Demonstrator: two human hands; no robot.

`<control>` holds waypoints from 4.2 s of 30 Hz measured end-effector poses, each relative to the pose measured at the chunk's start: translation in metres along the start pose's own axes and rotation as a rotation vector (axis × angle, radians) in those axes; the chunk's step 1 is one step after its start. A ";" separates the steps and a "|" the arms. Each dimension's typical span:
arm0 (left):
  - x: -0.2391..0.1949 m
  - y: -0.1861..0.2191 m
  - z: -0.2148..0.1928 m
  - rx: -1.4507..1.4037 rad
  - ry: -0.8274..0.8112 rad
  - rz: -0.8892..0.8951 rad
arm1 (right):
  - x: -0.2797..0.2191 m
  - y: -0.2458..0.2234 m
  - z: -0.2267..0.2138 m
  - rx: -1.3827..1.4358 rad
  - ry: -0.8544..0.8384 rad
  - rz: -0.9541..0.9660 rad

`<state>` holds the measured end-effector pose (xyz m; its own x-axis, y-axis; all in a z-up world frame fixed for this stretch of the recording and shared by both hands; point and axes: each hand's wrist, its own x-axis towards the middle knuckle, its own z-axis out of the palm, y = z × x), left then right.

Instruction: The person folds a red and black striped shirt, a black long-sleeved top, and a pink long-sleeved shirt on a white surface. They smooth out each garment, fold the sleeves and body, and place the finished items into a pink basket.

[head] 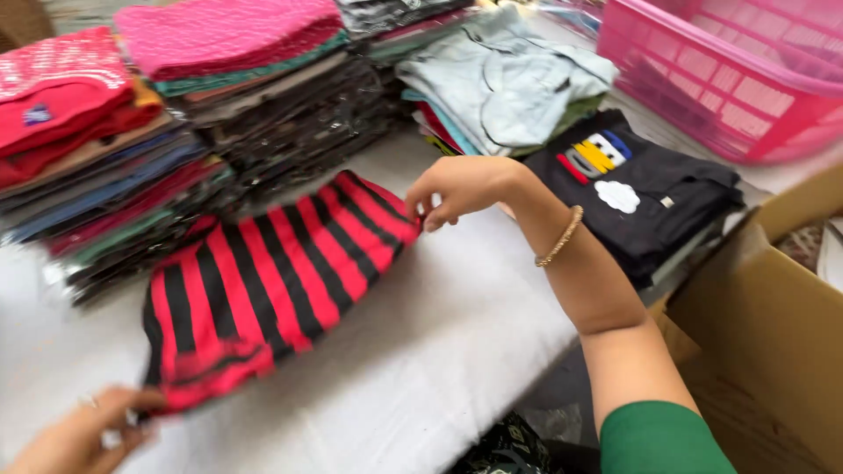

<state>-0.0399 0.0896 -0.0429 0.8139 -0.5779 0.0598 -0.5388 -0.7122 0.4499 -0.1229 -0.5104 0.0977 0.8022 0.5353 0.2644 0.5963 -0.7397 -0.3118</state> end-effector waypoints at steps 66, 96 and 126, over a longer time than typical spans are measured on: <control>0.040 0.062 0.035 -0.278 0.431 -0.107 | -0.012 0.046 0.135 -0.217 0.032 0.288; 0.163 0.105 0.142 0.258 0.144 -0.050 | 0.116 0.024 0.242 -0.187 -0.169 0.244; 0.184 -0.094 0.090 -0.689 0.640 -0.231 | 0.095 0.182 0.186 0.189 0.381 0.357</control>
<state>0.1412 0.0143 -0.1542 0.9579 0.0186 0.2867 -0.2709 -0.2738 0.9228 0.0672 -0.5176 -0.1038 0.9093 0.0533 0.4128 0.3121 -0.7435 -0.5915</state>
